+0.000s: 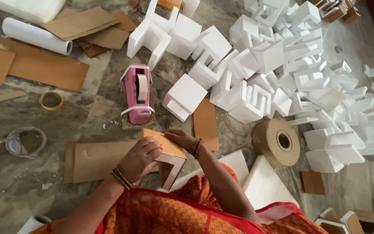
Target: The person assembles cardboard and foam packaging by placing foam inserts into cardboard pieces and securing them with tape from a dispenser.
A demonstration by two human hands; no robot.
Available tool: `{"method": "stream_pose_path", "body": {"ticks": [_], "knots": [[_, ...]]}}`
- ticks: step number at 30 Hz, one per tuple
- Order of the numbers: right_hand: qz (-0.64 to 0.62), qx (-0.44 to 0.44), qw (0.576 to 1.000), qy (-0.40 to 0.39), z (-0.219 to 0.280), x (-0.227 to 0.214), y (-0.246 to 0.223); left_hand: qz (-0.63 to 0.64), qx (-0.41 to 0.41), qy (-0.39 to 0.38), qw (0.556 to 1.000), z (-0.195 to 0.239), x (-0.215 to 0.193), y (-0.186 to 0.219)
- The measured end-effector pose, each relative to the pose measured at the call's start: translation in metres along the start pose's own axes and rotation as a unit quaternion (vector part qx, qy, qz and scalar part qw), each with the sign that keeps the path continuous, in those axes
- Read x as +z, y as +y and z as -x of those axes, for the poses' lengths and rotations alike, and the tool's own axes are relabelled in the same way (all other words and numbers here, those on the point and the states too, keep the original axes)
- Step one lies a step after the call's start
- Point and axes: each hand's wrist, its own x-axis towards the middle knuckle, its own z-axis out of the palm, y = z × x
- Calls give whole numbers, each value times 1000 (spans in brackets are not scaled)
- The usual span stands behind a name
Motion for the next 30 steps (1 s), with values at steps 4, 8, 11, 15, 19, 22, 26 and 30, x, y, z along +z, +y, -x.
{"method": "stream_pose_path", "body": {"ticks": [4,8,11,15,19,22,26,30], "knots": [[118,-83,984,-101,23,-13,-3,27,12,12,999,2,-2,7],[40,-2,998,-46,28,-15,8,28,71,23,997,3,0,11],[-160,-35,986,-25,36,-26,21,35,53,68,996,-1,0,9],[-122,-4,987,107,75,-96,40,22,-60,70,995,-1,-13,2],[-159,55,926,338,152,-178,88,-5,-96,71,993,5,-18,-8],[-247,43,857,450,194,-203,116,15,-165,96,982,1,-19,-14],[-344,-6,789,510,198,-201,129,-12,-177,199,964,-4,-46,-21],[-389,-96,790,464,142,-208,110,-35,-205,242,948,-8,-68,-11]]}}
